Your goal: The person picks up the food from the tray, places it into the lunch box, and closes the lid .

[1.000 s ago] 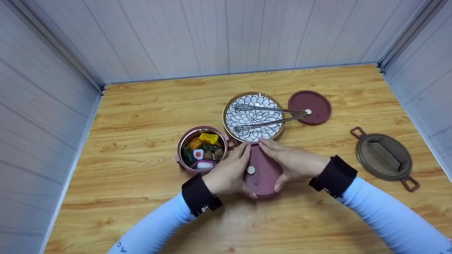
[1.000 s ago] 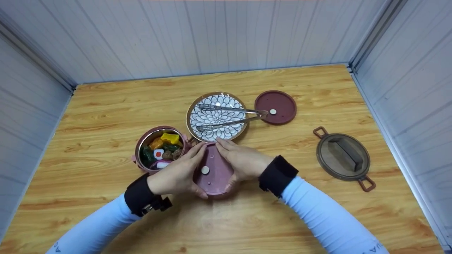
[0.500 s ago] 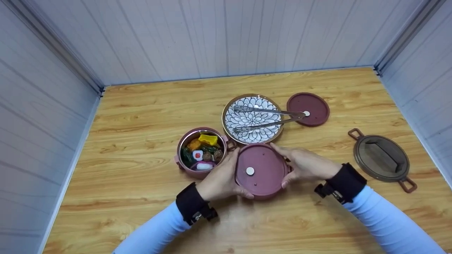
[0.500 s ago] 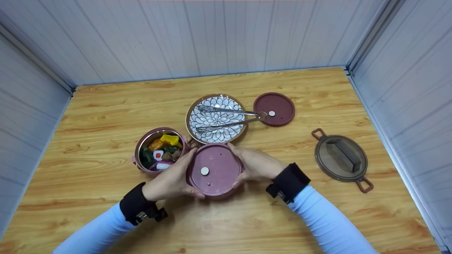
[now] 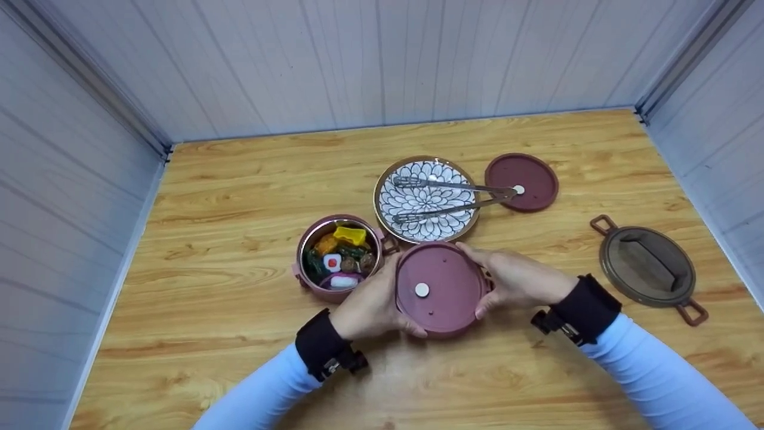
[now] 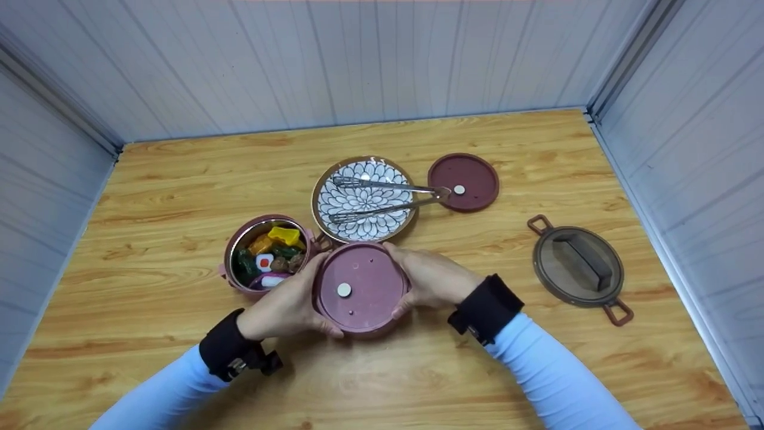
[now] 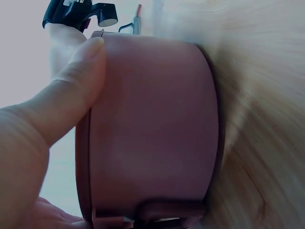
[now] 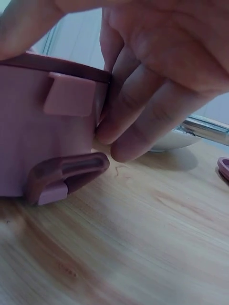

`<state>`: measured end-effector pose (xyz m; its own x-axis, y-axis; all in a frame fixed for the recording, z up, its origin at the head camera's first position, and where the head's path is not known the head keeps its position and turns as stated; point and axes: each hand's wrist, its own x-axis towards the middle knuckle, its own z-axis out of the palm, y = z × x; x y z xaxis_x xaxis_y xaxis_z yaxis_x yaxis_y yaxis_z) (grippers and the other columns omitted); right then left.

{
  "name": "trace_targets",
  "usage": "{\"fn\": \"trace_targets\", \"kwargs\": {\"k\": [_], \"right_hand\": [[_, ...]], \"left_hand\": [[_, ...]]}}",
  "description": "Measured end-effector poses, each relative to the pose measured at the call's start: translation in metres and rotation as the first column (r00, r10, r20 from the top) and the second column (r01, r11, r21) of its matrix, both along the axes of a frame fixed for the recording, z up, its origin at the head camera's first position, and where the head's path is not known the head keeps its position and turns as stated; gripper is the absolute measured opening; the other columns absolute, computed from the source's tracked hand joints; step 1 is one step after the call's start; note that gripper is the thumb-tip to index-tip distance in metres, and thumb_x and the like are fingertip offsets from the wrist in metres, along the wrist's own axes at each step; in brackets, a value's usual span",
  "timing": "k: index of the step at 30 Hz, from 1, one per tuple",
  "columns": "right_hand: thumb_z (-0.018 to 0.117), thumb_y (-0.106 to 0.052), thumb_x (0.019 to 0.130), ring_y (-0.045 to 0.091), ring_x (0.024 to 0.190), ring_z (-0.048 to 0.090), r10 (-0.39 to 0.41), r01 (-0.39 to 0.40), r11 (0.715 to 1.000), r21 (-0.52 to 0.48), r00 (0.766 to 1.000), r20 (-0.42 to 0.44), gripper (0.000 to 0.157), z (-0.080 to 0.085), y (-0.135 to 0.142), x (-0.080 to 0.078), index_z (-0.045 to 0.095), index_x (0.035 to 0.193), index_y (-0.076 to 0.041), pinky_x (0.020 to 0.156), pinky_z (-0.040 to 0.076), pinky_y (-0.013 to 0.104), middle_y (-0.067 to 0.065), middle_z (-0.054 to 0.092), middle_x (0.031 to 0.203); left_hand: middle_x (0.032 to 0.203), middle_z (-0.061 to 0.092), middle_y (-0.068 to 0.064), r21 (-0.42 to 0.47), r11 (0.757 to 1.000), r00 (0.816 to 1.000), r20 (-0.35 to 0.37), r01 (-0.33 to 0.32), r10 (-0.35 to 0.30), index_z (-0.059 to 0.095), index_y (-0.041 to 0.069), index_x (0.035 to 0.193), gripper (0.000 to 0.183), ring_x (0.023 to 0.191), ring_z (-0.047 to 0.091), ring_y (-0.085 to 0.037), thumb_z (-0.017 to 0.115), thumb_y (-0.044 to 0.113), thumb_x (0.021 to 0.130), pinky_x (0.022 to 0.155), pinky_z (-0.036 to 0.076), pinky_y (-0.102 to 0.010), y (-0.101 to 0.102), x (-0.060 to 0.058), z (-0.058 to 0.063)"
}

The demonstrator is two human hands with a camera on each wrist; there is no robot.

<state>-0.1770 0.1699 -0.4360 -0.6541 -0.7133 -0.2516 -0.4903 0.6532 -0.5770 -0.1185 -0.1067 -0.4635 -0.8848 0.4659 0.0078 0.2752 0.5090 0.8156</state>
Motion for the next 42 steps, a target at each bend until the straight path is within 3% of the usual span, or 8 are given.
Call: {"fn": "trace_targets", "kwargs": {"k": [12,17,21,25,28,32,36,42], "right_hand": [[0.08,-0.051,0.073,0.039,0.126,0.051,0.005,-0.012,0.998,-0.067,0.995,-0.095,0.107,0.001,0.019,-0.002,0.028,0.156,-0.008,0.102,0.042,0.054,0.022,0.044,0.147],[0.074,-0.043,0.087,0.034,0.113,0.061,-0.182,0.158,0.974,-0.161,0.972,-0.149,0.076,0.012,0.049,-0.016,0.044,0.149,-0.011,0.094,0.048,0.055,0.018,0.055,0.138],[0.065,-0.042,0.095,0.023,0.076,0.064,-0.445,0.409,0.891,-0.198,0.872,-0.201,0.053,0.021,0.075,-0.036,0.057,0.14,-0.014,0.07,0.056,0.043,0.017,0.066,0.121],[0.059,-0.033,0.101,0.02,0.062,0.062,-0.623,0.587,0.782,-0.21,0.747,-0.233,0.04,0.018,0.094,-0.066,0.065,0.13,-0.005,0.045,0.045,0.029,0.02,0.071,0.101],[0.057,-0.028,0.101,0.029,0.082,0.067,-0.67,0.655,0.741,-0.151,0.706,-0.228,0.04,0.011,0.102,-0.09,0.064,0.128,0.001,0.058,0.048,0.033,0.023,0.07,0.103],[0.056,-0.025,0.101,0.046,0.103,0.059,-0.657,0.677,0.736,0.005,0.715,-0.239,0.044,0.002,0.105,-0.116,0.059,0.128,0.01,0.085,0.047,0.053,0.031,0.063,0.115],[0.056,-0.026,0.1,0.054,0.114,0.05,-0.642,0.686,0.714,0.139,0.721,-0.263,0.047,-0.005,0.105,-0.133,0.057,0.127,0.014,0.097,0.04,0.059,0.036,0.056,0.123],[0.061,-0.023,0.097,0.055,0.103,0.056,-0.634,0.7,0.69,0.182,0.707,-0.314,0.044,-0.019,0.1,-0.143,0.061,0.103,0.021,0.087,0.048,0.059,0.04,0.059,0.108]], "left_hand": [[0.153,0.036,-0.007,0.067,0.997,0.998,-0.056,0.039,-0.035,0.021,0.014,0.156,0.124,0.138,0.037,-0.021,0.097,0.031,0.06,0.113,0.03,-0.038,-0.001,0.005,-0.004],[0.158,0.029,-0.016,-0.064,0.998,1.0,0.022,0.002,0.0,0.013,0.006,0.158,0.126,0.143,0.03,-0.026,0.092,0.039,0.066,0.115,0.027,-0.04,0.0,0.009,0.008],[0.158,0.024,-0.021,-0.124,0.991,0.998,0.038,-0.043,0.048,0.016,0.001,0.157,0.111,0.145,0.025,-0.029,0.081,0.045,0.08,0.117,0.022,-0.042,-0.006,0.01,0.027],[0.152,0.039,-0.015,-0.059,0.989,0.991,-0.038,-0.132,0.13,0.035,0.003,0.152,0.081,0.14,0.036,-0.025,0.073,0.04,0.09,0.114,0.028,-0.039,-0.021,0.005,0.046],[0.138,0.057,-0.012,0.033,0.974,0.969,-0.105,-0.223,0.226,0.051,0.004,0.143,0.061,0.124,0.056,-0.022,0.073,0.03,0.092,0.104,0.043,-0.035,-0.038,-0.001,0.055],[0.116,0.069,-0.011,0.114,0.922,0.91,-0.155,-0.37,0.385,0.063,0.002,0.13,0.043,0.096,0.067,-0.021,0.073,0.019,0.092,0.083,0.055,-0.033,-0.066,-0.007,0.062],[0.11,0.071,-0.012,0.145,0.866,0.851,-0.166,-0.479,0.499,0.068,0.001,0.123,0.033,0.09,0.066,-0.02,0.07,0.016,0.094,0.078,0.055,-0.036,-0.09,-0.01,0.064],[0.112,0.07,-0.01,0.145,0.86,0.852,-0.132,-0.489,0.507,0.07,0.002,0.121,0.028,0.092,0.065,-0.019,0.066,0.017,0.097,0.079,0.055,-0.036,-0.101,-0.009,0.063]]}}
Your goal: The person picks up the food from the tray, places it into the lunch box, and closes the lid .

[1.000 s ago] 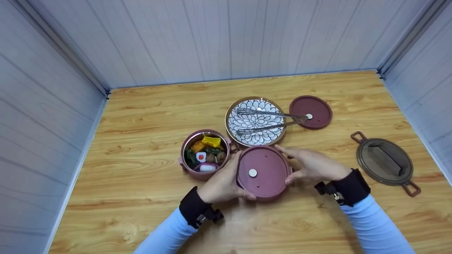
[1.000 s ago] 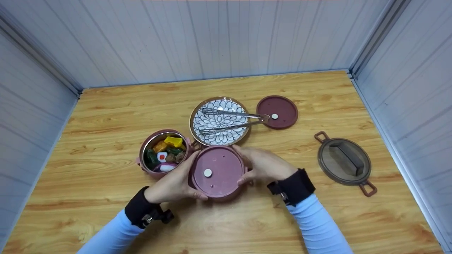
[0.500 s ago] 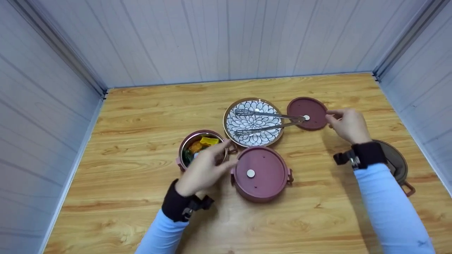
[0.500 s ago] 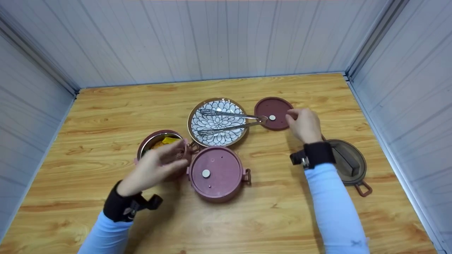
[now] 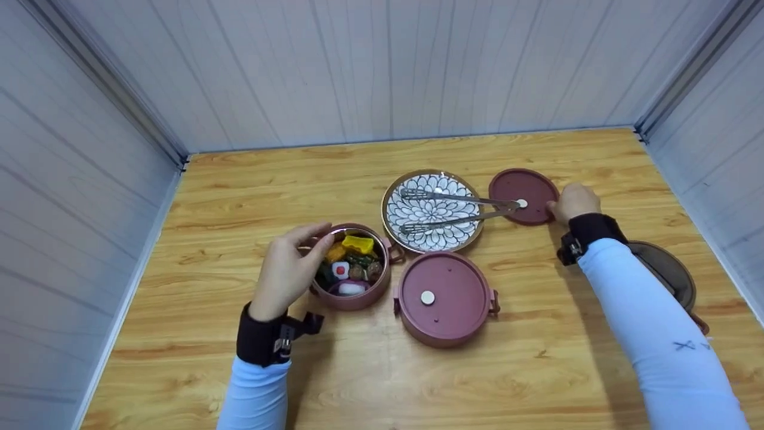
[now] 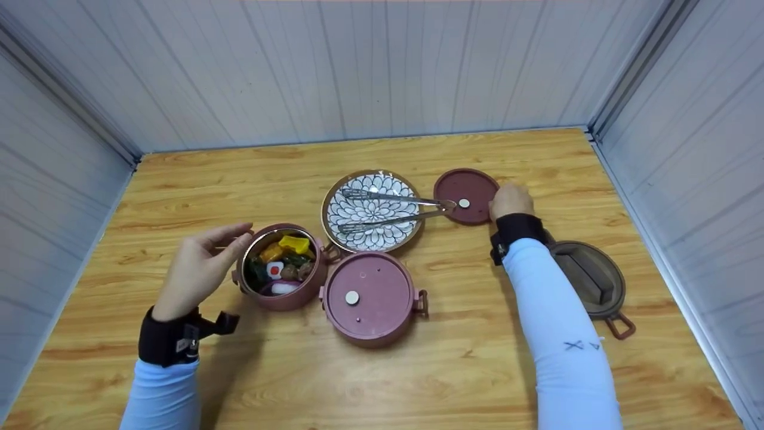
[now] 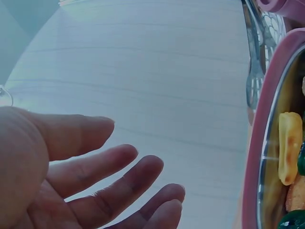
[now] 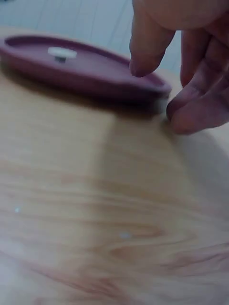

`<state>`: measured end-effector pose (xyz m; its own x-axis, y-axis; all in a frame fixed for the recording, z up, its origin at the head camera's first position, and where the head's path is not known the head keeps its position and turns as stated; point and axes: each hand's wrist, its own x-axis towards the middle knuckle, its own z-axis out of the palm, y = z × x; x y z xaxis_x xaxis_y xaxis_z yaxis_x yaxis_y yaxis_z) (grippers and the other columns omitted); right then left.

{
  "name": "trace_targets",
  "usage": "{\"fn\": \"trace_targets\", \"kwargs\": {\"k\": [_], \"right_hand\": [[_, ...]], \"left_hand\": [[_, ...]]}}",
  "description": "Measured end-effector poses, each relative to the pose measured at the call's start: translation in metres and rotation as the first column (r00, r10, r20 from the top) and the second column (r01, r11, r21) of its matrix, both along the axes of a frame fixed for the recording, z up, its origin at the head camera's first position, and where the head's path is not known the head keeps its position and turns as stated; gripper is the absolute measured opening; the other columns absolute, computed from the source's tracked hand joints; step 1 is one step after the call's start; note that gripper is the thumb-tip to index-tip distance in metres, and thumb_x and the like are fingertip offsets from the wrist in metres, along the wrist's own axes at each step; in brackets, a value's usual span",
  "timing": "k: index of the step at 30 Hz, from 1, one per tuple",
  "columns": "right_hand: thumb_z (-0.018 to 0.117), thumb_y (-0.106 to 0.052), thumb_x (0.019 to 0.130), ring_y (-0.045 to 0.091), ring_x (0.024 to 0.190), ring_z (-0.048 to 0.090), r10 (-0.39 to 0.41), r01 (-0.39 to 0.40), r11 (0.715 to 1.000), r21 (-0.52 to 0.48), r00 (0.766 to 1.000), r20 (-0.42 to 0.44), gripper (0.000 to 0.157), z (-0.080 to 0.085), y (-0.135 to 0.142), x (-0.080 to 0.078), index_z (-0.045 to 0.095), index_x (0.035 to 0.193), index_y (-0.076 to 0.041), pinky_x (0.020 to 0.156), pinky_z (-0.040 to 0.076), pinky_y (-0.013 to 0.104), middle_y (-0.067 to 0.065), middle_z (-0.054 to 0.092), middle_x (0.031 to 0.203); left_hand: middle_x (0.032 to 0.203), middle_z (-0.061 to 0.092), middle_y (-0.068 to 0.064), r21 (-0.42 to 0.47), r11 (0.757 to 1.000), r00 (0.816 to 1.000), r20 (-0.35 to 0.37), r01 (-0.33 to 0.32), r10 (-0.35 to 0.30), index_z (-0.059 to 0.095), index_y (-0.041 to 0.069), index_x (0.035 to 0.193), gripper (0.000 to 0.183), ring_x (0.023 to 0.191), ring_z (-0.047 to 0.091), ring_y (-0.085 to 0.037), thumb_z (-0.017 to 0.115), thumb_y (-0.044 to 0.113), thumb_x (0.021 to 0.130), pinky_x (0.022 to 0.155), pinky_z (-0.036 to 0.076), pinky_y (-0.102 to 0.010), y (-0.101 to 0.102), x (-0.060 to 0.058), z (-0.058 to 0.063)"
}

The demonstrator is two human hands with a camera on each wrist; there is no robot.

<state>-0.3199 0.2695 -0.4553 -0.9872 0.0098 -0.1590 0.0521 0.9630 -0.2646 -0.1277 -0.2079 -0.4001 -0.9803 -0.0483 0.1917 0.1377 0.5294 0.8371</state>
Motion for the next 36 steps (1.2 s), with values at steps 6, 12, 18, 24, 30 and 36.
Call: {"fn": "trace_targets", "kwargs": {"k": [6,12,18,24,30,36], "right_hand": [[0.062,-0.016,0.093,0.054,0.102,0.056,-0.042,0.042,0.998,-0.044,0.999,0.005,0.042,-0.006,0.002,0.0,0.058,0.106,0.024,0.087,0.048,0.058,0.04,0.058,0.108],[0.06,-0.02,0.096,0.025,0.068,0.066,-0.136,0.155,0.957,-0.245,0.986,0.093,0.041,0.0,0.01,0.008,0.061,0.11,0.018,0.06,0.052,0.032,0.022,0.068,0.079],[0.053,-0.017,0.098,0.008,0.052,0.065,-0.266,0.287,0.862,-0.418,0.958,0.11,0.053,0.015,0.016,0.021,0.044,0.138,0.017,0.054,0.049,0.017,0.011,0.068,0.076],[0.048,-0.018,0.099,0.006,0.052,0.066,-0.378,0.35,0.792,-0.5,0.924,0.048,0.058,0.031,0.028,0.044,0.034,0.149,0.007,0.054,0.053,0.019,0.015,0.072,0.087],[0.047,-0.015,0.098,0.008,0.053,0.066,-0.43,0.332,0.694,-0.639,0.903,0.002,0.057,0.045,0.024,0.078,0.032,0.152,-0.004,0.06,0.058,0.026,-0.004,0.063,0.073],[0.049,-0.008,0.096,0.009,0.052,0.065,-0.373,0.218,0.669,-0.71,0.925,-0.067,0.054,0.051,-0.004,0.109,0.038,0.149,-0.002,0.057,0.057,0.027,0.004,0.057,0.081]], "left_hand": [[0.107,0.072,-0.007,0.005,1.0,1.0,0.002,0.019,-0.019,0.073,0.004,0.116,0.025,0.086,0.065,-0.016,0.068,0.016,0.096,0.074,0.054,-0.032,0.007,-0.002,-0.005],[0.11,0.071,-0.009,-0.005,0.999,0.999,0.02,0.038,-0.038,0.072,0.002,0.118,0.026,0.092,0.065,-0.017,0.067,0.016,0.096,0.078,0.052,-0.035,0.009,-0.003,-0.007],[0.107,0.072,-0.009,-0.006,0.999,0.998,0.04,0.046,-0.046,0.072,0.002,0.117,0.026,0.093,0.065,-0.018,0.066,0.016,0.096,0.081,0.053,-0.037,0.01,-0.004,-0.007],[0.102,0.073,-0.009,-0.009,0.999,0.998,0.042,0.048,-0.047,0.072,0.001,0.117,0.026,0.091,0.067,-0.018,0.066,0.015,0.096,0.082,0.053,-0.037,0.011,-0.004,-0.007],[0.097,0.074,-0.006,-0.017,0.997,0.997,0.041,0.069,-0.068,0.074,0.003,0.113,0.022,0.08,0.067,-0.012,0.066,0.014,0.096,0.071,0.053,-0.029,0.016,-0.003,-0.008],[0.09,0.073,-0.005,-0.044,0.996,0.997,0.015,0.082,-0.081,0.077,0.004,0.105,0.017,0.066,0.057,-0.012,0.068,0.015,0.096,0.062,0.045,-0.027,0.021,-0.003,-0.012]]}}
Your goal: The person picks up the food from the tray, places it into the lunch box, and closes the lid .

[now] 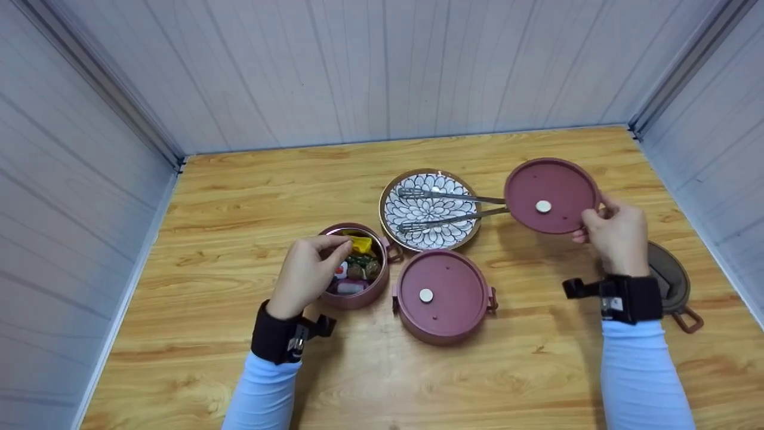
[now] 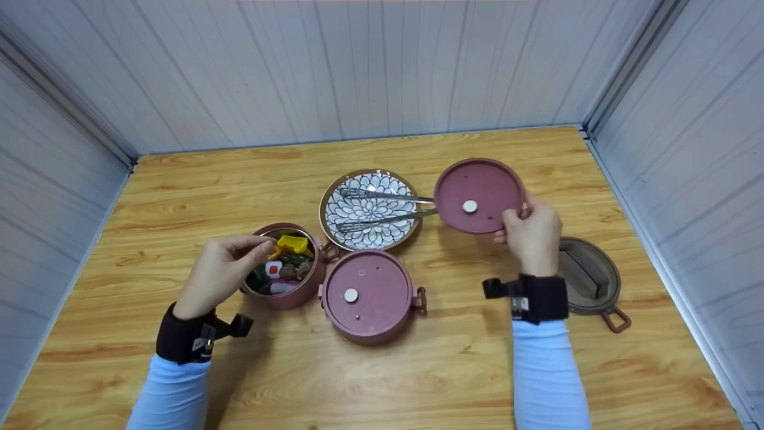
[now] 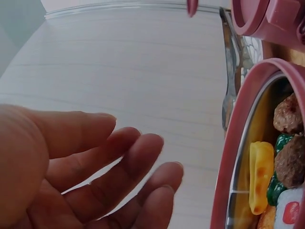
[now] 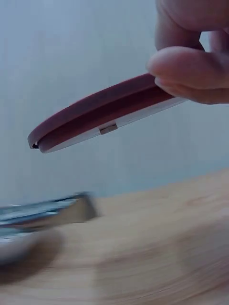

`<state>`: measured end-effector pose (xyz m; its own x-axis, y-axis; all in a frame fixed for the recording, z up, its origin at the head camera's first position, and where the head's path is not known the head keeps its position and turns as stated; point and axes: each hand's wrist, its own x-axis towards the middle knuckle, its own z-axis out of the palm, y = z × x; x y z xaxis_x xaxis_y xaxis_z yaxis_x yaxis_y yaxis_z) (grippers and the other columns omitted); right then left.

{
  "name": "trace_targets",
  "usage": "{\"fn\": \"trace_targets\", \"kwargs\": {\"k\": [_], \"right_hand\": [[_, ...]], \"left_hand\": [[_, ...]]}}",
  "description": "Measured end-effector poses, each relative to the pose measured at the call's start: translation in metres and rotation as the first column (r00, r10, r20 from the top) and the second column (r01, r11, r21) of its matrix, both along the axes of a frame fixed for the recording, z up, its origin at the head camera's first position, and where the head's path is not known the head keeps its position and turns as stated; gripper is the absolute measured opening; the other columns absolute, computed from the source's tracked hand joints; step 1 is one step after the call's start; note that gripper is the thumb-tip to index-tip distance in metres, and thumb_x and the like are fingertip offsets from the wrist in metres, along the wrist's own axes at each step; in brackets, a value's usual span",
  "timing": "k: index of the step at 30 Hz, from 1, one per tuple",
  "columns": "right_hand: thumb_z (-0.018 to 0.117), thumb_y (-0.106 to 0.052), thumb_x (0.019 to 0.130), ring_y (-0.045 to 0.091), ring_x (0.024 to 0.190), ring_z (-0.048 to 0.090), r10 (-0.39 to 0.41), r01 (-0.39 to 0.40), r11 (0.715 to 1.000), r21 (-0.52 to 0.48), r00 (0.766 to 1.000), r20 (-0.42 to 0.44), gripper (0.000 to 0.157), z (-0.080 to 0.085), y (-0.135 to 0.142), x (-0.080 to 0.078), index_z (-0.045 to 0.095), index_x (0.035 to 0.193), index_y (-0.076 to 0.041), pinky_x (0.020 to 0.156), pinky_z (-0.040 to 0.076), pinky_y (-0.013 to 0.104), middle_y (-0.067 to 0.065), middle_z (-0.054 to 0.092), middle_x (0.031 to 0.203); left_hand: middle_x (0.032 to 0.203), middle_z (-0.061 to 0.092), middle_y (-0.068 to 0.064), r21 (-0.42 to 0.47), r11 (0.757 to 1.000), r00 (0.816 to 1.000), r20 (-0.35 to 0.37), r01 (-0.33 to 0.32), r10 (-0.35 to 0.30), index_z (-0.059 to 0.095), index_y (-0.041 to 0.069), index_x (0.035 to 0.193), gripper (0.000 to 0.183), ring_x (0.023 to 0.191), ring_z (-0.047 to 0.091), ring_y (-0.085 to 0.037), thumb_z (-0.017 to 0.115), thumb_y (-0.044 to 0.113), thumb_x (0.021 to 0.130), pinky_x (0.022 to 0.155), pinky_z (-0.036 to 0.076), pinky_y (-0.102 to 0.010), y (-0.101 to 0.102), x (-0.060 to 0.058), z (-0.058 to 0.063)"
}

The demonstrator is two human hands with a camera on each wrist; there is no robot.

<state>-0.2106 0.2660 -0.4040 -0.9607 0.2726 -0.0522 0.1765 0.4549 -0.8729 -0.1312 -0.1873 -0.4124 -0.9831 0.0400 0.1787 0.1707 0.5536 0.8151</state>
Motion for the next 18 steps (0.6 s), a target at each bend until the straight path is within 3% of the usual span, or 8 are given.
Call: {"fn": "trace_targets", "kwargs": {"k": [4,8,18], "right_hand": [[0.05,-0.003,0.095,0.013,0.052,0.065,0.091,-0.093,0.995,-0.043,0.995,-0.046,0.055,-0.002,-0.027,0.015,0.039,0.148,-0.002,0.055,0.058,0.029,0.011,0.057,0.084],[0.052,0.001,0.095,0.015,0.054,0.065,0.23,-0.232,0.972,-0.03,0.971,-0.061,0.056,-0.002,-0.054,0.026,0.037,0.149,-0.001,0.056,0.058,0.031,0.018,0.056,0.09],[0.055,0.004,0.097,0.021,0.053,0.063,0.53,-0.531,0.848,-0.011,0.847,-0.029,0.055,-0.002,-0.105,0.037,0.038,0.149,0.002,0.054,0.058,0.039,0.019,0.057,0.089]], "left_hand": [[0.091,0.074,-0.005,0.0,1.0,0.999,-0.036,0.004,-0.004,0.077,0.003,0.101,0.016,0.072,0.062,-0.013,0.068,0.014,0.095,0.068,0.05,-0.031,0.004,-0.001,-0.003],[0.094,0.074,-0.003,-0.005,1.0,0.998,-0.061,0.012,-0.012,0.077,0.002,0.101,0.017,0.086,0.067,-0.014,0.069,0.015,0.095,0.079,0.053,-0.035,0.01,-0.002,-0.006],[0.098,0.073,0.0,0.031,0.997,0.996,-0.054,0.067,-0.065,0.076,0.005,0.106,0.019,0.09,0.065,-0.011,0.067,0.019,0.096,0.083,0.053,-0.033,0.02,-0.001,-0.009]]}}
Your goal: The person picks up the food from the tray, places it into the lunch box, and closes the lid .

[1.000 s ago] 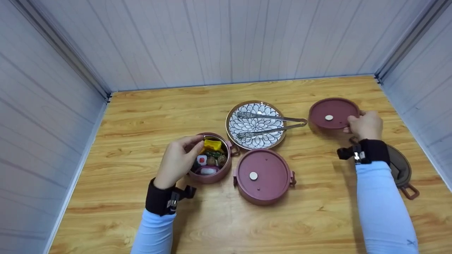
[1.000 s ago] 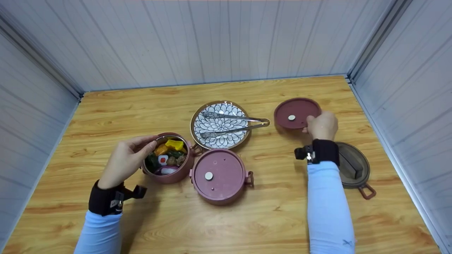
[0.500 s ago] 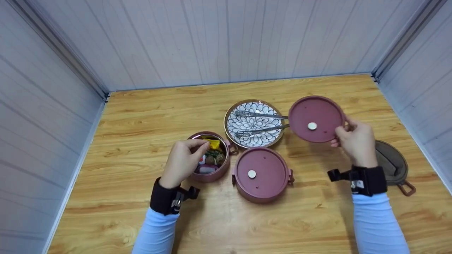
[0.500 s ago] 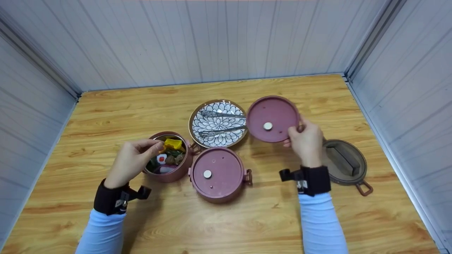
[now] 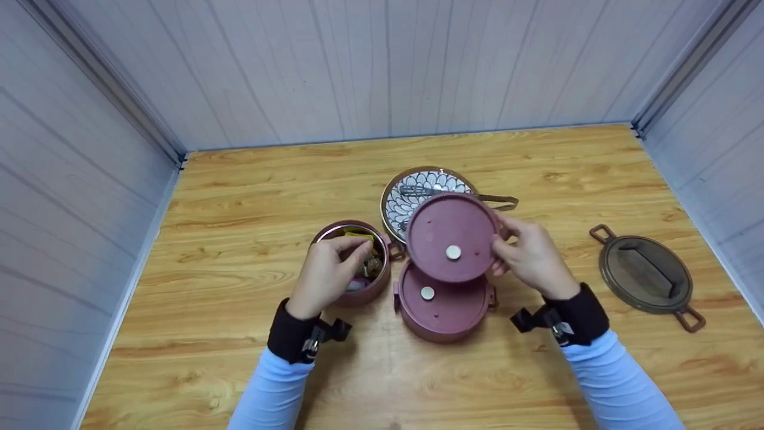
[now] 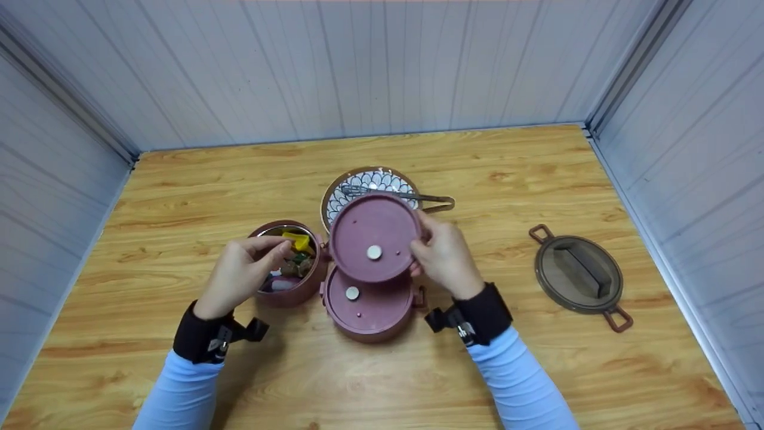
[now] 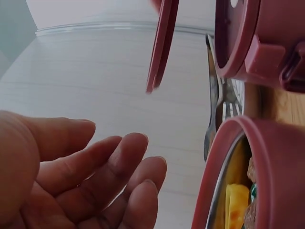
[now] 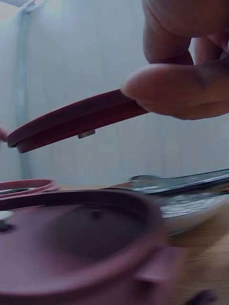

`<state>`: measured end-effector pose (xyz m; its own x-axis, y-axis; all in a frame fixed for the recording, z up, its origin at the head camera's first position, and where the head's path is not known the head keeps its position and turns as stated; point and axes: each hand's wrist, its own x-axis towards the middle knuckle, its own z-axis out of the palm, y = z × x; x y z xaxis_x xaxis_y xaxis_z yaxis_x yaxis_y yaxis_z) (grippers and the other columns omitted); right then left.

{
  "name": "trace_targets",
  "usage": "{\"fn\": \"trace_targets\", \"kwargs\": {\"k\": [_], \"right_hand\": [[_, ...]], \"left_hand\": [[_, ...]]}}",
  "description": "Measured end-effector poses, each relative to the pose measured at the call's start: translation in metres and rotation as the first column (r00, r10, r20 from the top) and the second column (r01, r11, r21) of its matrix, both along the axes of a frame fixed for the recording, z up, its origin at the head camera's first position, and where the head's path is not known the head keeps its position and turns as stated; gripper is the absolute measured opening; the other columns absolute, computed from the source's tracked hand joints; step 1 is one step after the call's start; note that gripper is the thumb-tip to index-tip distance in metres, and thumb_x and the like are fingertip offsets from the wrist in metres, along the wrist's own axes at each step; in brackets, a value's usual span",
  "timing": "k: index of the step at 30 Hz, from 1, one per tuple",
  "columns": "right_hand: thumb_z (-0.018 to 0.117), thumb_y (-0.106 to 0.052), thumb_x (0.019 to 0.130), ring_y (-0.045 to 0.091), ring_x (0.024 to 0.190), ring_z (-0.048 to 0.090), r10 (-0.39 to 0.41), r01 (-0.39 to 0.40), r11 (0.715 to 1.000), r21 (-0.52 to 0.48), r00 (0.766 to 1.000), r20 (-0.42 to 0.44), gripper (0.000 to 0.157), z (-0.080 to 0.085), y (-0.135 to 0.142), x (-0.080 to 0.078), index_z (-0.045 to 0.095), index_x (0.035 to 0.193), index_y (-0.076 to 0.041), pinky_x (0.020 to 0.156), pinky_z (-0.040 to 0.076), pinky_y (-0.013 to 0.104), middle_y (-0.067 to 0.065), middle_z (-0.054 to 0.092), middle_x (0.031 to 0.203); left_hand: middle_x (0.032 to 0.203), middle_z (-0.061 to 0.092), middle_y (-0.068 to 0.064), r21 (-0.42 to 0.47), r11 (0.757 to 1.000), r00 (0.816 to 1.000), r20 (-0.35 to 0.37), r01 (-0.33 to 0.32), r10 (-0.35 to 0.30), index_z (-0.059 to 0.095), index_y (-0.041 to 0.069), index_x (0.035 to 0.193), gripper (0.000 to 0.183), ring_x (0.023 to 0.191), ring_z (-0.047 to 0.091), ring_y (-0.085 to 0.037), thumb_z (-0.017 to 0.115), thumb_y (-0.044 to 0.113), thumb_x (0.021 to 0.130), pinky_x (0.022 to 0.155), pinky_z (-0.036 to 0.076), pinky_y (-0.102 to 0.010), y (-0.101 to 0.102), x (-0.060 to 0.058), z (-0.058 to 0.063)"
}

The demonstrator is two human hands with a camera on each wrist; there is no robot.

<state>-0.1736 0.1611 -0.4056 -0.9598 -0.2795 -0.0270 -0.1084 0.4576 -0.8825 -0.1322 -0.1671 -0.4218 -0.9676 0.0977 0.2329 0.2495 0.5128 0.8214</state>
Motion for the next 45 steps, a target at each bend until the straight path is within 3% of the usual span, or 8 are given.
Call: {"fn": "trace_targets", "kwargs": {"k": [5,12,14,19,23,31,39,45], "right_hand": [[0.054,0.002,0.098,0.022,0.051,0.062,0.139,-0.139,0.99,0.029,0.99,0.0,0.054,0.008,-0.019,0.001,0.037,0.149,0.002,0.051,0.057,0.04,0.017,0.058,0.091],[0.052,-0.008,0.102,0.033,0.051,0.063,0.277,-0.271,0.95,0.154,0.961,-0.016,0.052,0.022,-0.048,-0.006,0.037,0.151,-0.005,0.048,0.055,0.042,0.008,0.061,0.062],[0.052,-0.008,0.102,0.03,0.051,0.063,0.309,-0.3,0.939,0.17,0.951,-0.026,0.052,0.024,-0.056,-0.011,0.038,0.152,-0.007,0.049,0.055,0.043,0.007,0.061,0.064],[0.06,-0.01,0.099,0.026,0.055,0.063,0.307,-0.302,0.937,0.175,0.952,0.0,0.053,0.025,-0.078,-0.025,0.043,0.149,-0.009,0.054,0.056,0.046,0.008,0.065,0.076],[0.068,-0.012,0.094,0.024,0.065,0.066,0.305,-0.298,0.93,0.217,0.952,-0.001,0.053,0.023,-0.095,-0.038,0.051,0.144,-0.01,0.058,0.057,0.039,0.005,0.068,0.083],[0.073,-0.011,0.089,0.015,0.077,0.064,0.415,-0.396,0.858,0.326,0.91,0.011,0.053,0.013,-0.123,-0.058,0.056,0.14,-0.009,0.068,0.053,0.03,0.002,0.071,0.089],[0.075,-0.01,0.087,0.018,0.087,0.063,0.456,-0.437,0.81,0.392,0.888,0.047,0.054,0.004,-0.137,-0.062,0.059,0.138,-0.011,0.079,0.051,0.031,0.007,0.069,0.108],[0.072,-0.007,0.089,0.02,0.09,0.062,0.459,-0.436,0.788,0.436,0.887,0.057,0.052,0.001,-0.145,-0.064,0.057,0.139,-0.009,0.082,0.052,0.032,0.008,0.069,0.101]], "left_hand": [[0.103,0.073,-0.001,0.005,1.0,1.0,0.006,0.012,-0.012,0.074,0.003,0.112,0.026,0.094,0.066,-0.011,0.066,0.023,0.097,0.087,0.052,-0.033,0.004,0.0,0.003],[0.087,0.072,0.0,0.017,0.999,0.997,0.069,-0.046,0.045,0.074,0.005,0.113,0.025,0.074,0.065,-0.011,0.07,0.021,0.094,0.07,0.054,-0.031,0.0,-0.001,0.007],[0.081,0.07,-0.001,0.015,0.997,0.994,0.072,-0.079,0.078,0.075,0.005,0.111,0.024,0.07,0.063,-0.012,0.072,0.02,0.093,0.064,0.052,-0.029,-0.004,-0.001,0.007],[0.079,0.07,-0.004,0.009,0.987,0.981,0.105,-0.163,0.161,0.075,0.003,0.112,0.025,0.068,0.064,-0.015,0.073,0.018,0.091,0.058,0.053,-0.025,-0.019,-0.001,0.01],[0.08,0.069,-0.008,0.04,0.983,0.967,0.193,-0.18,0.169,0.073,0.002,0.116,0.027,0.068,0.066,-0.017,0.072,0.014,0.092,0.059,0.057,-0.027,-0.036,-0.003,0.011],[0.073,0.067,-0.009,0.01,0.978,0.941,0.275,-0.208,0.197,0.07,0.0,0.119,0.03,0.06,0.066,-0.017,0.07,0.011,0.092,0.055,0.056,-0.026,-0.061,-0.008,0.005],[0.073,0.07,-0.01,-0.026,0.981,0.921,0.342,-0.191,0.188,0.068,-0.003,0.122,0.033,0.059,0.067,-0.018,0.068,0.007,0.091,0.054,0.056,-0.027,-0.069,-0.008,0.001],[0.072,0.07,-0.011,-0.054,0.984,0.904,0.39,-0.167,0.175,0.062,-0.003,0.13,0.04,0.056,0.068,-0.02,0.068,0.009,0.092,0.055,0.058,-0.035,-0.07,-0.006,0.0]]}}
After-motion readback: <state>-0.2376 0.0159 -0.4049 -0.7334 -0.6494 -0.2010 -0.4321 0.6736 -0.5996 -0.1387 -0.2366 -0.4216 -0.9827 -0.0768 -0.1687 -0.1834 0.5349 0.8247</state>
